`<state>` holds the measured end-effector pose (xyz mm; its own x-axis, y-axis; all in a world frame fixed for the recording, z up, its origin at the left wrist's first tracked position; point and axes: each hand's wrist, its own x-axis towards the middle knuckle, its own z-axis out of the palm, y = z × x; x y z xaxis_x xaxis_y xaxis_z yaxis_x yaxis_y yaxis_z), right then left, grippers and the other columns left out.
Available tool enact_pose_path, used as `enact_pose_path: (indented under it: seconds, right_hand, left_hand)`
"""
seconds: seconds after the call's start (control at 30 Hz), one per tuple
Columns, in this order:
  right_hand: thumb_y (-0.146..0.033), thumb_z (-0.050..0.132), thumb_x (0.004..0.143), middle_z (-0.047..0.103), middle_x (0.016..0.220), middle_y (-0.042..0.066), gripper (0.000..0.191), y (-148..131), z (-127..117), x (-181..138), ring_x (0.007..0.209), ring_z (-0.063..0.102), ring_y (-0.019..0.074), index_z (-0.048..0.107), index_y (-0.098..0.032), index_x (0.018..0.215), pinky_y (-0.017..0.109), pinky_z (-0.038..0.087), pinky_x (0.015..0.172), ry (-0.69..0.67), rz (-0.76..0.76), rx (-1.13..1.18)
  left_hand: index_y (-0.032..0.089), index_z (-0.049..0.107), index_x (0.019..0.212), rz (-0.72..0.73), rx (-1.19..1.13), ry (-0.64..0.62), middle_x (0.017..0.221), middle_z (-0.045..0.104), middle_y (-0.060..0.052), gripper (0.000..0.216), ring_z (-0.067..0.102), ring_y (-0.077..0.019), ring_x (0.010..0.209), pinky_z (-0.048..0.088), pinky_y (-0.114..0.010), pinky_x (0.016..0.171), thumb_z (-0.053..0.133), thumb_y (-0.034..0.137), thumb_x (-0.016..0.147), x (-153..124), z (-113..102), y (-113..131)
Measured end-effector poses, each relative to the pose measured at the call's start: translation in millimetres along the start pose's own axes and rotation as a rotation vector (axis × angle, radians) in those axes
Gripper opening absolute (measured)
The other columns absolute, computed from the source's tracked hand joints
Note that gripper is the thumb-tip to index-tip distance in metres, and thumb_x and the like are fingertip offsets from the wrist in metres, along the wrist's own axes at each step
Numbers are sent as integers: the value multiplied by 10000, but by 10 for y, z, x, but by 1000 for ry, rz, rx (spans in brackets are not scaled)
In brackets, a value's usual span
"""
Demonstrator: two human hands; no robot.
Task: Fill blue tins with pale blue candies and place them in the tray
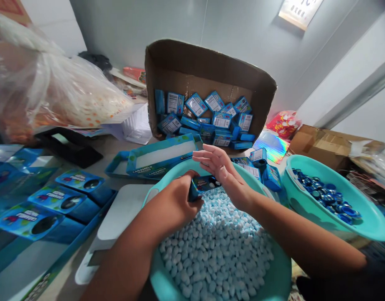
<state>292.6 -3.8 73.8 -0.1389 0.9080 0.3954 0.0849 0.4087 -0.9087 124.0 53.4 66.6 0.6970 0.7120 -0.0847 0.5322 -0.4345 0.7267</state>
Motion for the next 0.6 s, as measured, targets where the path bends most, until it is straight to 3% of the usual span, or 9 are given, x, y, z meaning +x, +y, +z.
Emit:
enact_pose_path:
  seconds: [0.33, 0.5, 0.6]
  right_hand:
    - [-664, 414, 987, 458, 1507, 36, 542, 38, -17, 34, 1442, 366, 221, 420, -354, 1431, 445, 264, 1213, 28, -1, 41]
    - [-435, 700, 908, 398, 1552, 43, 601, -8, -157, 51, 1479, 285, 216, 433, -320, 1434, 432, 195, 1241, 10, 66, -167]
    - [-285, 774, 829, 520, 1446, 75, 586, -3, -260, 83, 1357, 459, 228, 516, -277, 1356, 442, 360, 1151, -10, 270, 2]
  left_hand:
    - [245, 561, 1302, 95, 4, -67, 1214, 677, -99, 509, 636, -315, 1116, 474, -425, 954, 613, 377, 813, 11, 32, -51]
    - [263, 617, 1156, 80, -81, 20, 1135, 698, -47, 348, 661, -277, 1052, 499, -374, 883, 620, 341, 817, -10, -20, -11]
    - [259, 611, 1122, 123, -168, 40, 1048, 705, -21, 308, 668, -248, 955, 508, -345, 801, 620, 340, 826, -6, -56, -2]
